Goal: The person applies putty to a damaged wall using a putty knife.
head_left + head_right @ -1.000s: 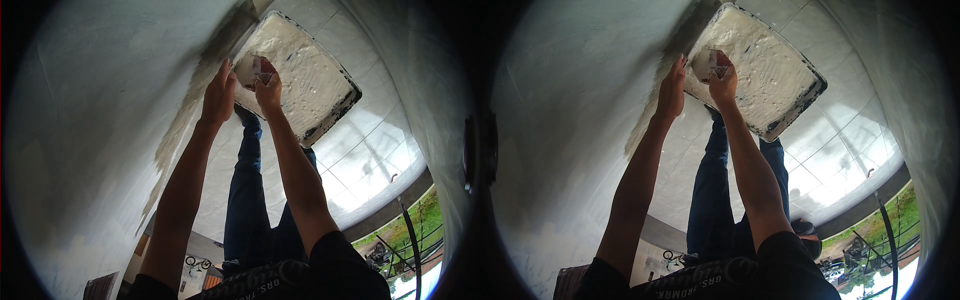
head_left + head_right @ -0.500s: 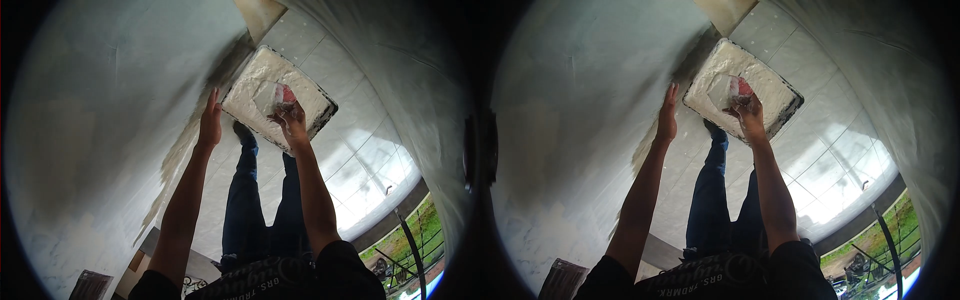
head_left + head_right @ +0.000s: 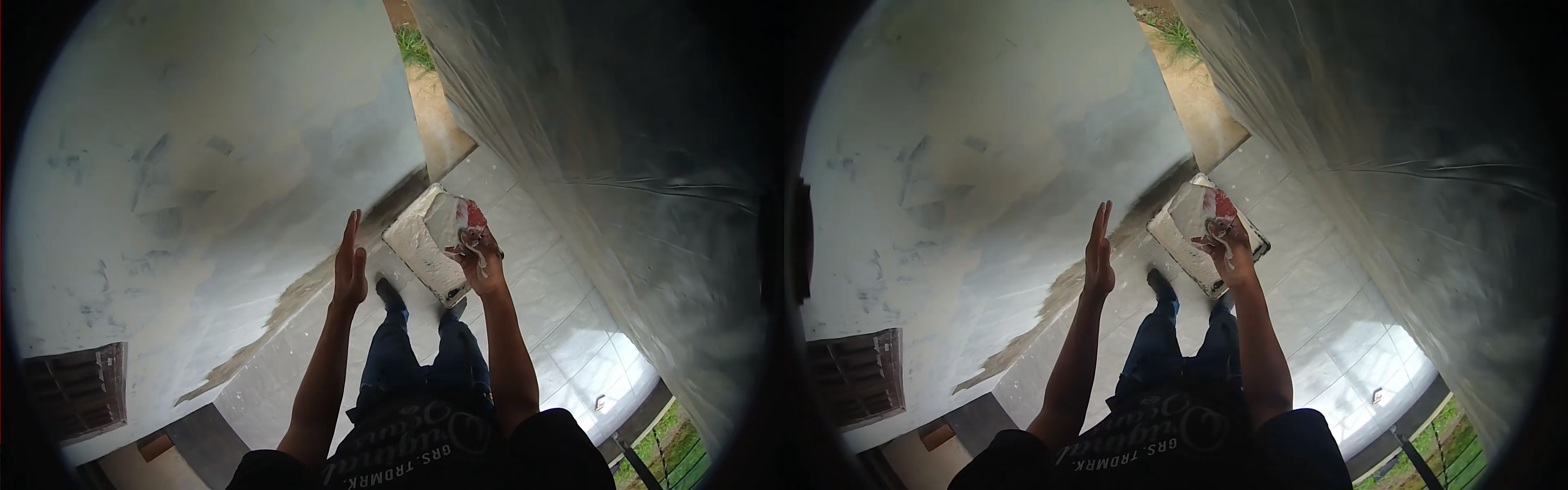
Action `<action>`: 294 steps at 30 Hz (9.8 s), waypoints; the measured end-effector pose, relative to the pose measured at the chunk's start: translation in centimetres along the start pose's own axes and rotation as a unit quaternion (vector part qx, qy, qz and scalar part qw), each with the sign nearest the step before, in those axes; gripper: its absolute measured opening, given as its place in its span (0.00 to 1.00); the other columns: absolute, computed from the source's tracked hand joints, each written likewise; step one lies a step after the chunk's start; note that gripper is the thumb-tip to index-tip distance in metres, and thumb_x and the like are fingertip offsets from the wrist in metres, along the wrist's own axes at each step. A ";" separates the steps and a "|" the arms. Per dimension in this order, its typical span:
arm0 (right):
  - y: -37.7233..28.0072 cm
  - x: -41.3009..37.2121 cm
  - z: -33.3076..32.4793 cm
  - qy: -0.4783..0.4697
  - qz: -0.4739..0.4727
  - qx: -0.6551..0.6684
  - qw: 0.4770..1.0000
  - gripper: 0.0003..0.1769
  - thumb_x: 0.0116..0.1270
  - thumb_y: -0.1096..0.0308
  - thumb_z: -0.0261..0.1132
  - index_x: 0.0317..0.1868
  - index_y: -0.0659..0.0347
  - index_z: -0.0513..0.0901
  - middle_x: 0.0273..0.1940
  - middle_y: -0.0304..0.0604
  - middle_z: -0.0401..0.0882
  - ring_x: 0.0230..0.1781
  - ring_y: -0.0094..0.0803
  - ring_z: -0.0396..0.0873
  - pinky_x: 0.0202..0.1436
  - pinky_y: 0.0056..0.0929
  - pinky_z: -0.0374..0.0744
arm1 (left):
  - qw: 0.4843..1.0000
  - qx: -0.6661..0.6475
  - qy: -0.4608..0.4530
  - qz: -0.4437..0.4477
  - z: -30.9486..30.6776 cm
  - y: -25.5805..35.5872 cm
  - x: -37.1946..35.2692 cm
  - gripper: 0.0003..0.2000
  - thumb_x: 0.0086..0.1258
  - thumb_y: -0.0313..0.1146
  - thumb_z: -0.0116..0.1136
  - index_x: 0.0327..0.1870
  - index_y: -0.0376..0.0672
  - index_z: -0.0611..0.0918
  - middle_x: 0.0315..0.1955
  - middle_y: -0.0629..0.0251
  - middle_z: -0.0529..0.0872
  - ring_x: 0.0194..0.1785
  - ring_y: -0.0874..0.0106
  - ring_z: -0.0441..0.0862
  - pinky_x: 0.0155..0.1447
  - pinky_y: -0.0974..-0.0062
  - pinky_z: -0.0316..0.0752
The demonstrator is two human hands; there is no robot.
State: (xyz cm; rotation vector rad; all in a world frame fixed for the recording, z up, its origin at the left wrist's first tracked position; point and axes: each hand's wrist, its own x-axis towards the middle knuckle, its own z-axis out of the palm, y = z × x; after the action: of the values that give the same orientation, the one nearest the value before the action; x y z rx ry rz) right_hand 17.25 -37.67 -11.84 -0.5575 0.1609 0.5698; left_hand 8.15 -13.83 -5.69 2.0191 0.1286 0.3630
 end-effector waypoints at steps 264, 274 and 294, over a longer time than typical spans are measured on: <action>8.1 3.9 53.9 0.085 -0.678 -0.644 0.345 0.33 0.59 0.78 0.62 0.65 0.83 0.68 0.53 0.60 0.74 0.49 0.48 0.75 0.54 0.42 0.81 | 0.714 0.424 0.317 0.457 -35.0 18.7 11.3 0.26 0.73 0.38 0.42 0.70 0.37 0.70 0.58 0.58 0.86 0.74 0.57 0.71 0.80 0.46 0.40; 2.6 0.9 48.7 -0.010 -0.609 -0.532 0.588 0.27 0.58 0.84 0.63 0.61 0.79 0.74 0.42 0.58 0.74 0.40 0.47 0.77 0.41 0.35 0.79 | 0.708 0.427 0.319 0.463 -35.1 18.5 11.5 0.26 0.73 0.38 0.42 0.71 0.38 0.70 0.57 0.59 0.86 0.74 0.58 0.70 0.80 0.47 0.40; 2.3 2.4 50.5 0.099 -0.741 -0.428 0.509 0.19 0.64 0.83 0.59 0.57 0.77 0.76 0.41 0.54 0.70 0.39 0.43 0.71 0.39 0.37 0.74 | 0.711 0.419 0.324 0.462 -35.2 18.5 11.5 0.27 0.72 0.41 0.43 0.69 0.38 0.73 0.57 0.63 0.86 0.73 0.62 0.72 0.82 0.51 0.40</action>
State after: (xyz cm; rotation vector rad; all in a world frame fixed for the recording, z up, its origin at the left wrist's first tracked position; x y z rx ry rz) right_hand 17.68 -7.58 28.84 -1.4595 -0.4460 -1.2615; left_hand 6.97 10.50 27.75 2.6047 -0.3959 1.9639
